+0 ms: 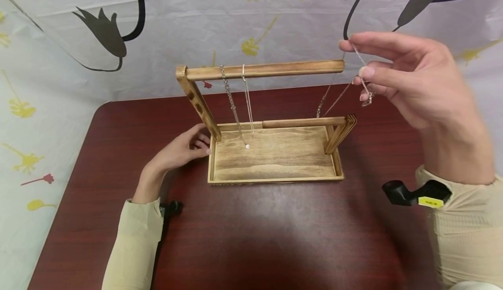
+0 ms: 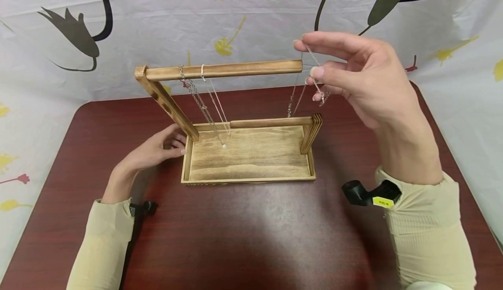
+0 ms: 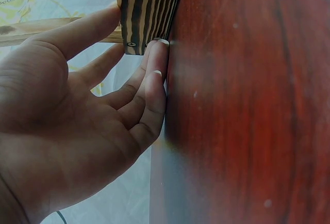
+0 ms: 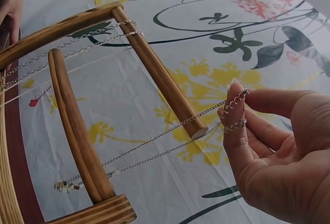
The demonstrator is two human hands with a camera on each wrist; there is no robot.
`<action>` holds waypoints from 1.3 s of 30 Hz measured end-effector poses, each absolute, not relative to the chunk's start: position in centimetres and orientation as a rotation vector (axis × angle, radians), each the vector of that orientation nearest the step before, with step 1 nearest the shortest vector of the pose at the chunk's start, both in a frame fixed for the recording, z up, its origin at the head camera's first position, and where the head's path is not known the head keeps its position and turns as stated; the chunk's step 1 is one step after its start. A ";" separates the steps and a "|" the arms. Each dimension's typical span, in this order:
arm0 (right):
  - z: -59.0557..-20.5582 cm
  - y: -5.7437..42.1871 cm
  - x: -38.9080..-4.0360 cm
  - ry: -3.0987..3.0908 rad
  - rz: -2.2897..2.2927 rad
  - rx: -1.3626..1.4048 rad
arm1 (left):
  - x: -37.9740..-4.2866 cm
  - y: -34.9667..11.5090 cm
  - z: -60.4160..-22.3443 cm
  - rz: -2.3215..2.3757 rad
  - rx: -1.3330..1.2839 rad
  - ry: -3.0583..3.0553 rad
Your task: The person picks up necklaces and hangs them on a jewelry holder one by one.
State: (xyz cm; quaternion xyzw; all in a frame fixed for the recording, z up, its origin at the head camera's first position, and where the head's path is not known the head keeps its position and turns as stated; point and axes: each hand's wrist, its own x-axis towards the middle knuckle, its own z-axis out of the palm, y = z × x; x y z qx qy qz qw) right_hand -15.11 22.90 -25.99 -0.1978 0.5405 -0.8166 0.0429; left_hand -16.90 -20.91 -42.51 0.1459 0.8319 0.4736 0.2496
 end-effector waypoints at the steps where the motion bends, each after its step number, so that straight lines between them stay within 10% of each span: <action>1: -26.0 22.8 -15.1 1.656 -2.495 -0.605 | -16.9 -20.9 -42.5 1.291 0.397 2.265; 39: -25.5 18.2 -15.3 1.884 -2.272 -0.691 | -16.9 -20.9 -42.6 1.293 0.400 2.271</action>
